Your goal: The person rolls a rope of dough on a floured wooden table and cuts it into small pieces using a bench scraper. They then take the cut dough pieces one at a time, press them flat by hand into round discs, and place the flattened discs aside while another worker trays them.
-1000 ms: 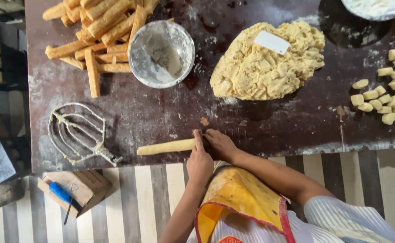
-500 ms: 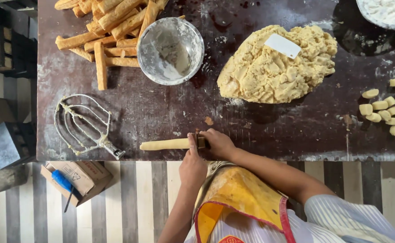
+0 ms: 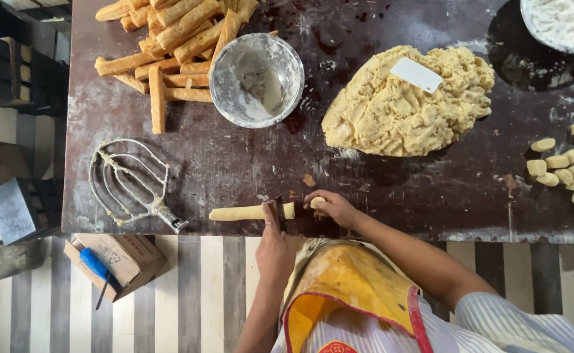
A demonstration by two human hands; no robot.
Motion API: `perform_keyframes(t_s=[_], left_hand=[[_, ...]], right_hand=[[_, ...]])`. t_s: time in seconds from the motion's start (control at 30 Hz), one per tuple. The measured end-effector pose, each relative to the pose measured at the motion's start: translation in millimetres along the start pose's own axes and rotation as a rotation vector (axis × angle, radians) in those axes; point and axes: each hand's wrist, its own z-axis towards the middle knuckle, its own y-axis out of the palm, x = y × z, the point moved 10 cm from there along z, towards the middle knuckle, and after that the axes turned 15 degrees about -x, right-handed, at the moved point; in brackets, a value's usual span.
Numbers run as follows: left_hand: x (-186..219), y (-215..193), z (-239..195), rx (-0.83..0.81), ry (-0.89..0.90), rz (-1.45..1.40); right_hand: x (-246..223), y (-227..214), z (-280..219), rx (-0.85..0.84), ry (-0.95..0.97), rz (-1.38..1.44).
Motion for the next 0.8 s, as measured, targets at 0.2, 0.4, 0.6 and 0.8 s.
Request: perform_keyframes(t_s=[0.2, 0.4, 0.6, 0.8], left_hand=[[-15.6, 16.1, 24.5, -0.252, -0.246, 0.045], [-23.8, 33.3, 48.1, -0.301, -0.25, 0.051], [-28.1, 17.3, 31.6, -0.095, -0.136, -0.061], [-43.5, 28.8, 29.6, -0.124, -0.177, -0.176]], right_hand=[[-98.0, 51.3, 15.3, 0.16, 0.161, -0.913], [-74.0, 59.0, 27.5, 0.107, 0.215, -1.139], [-41.5, -0.9, -23.6, 0.272, -0.001, -0.577], [44.4, -104.9, -139.8, 0.373, -0.024, 0.65]])
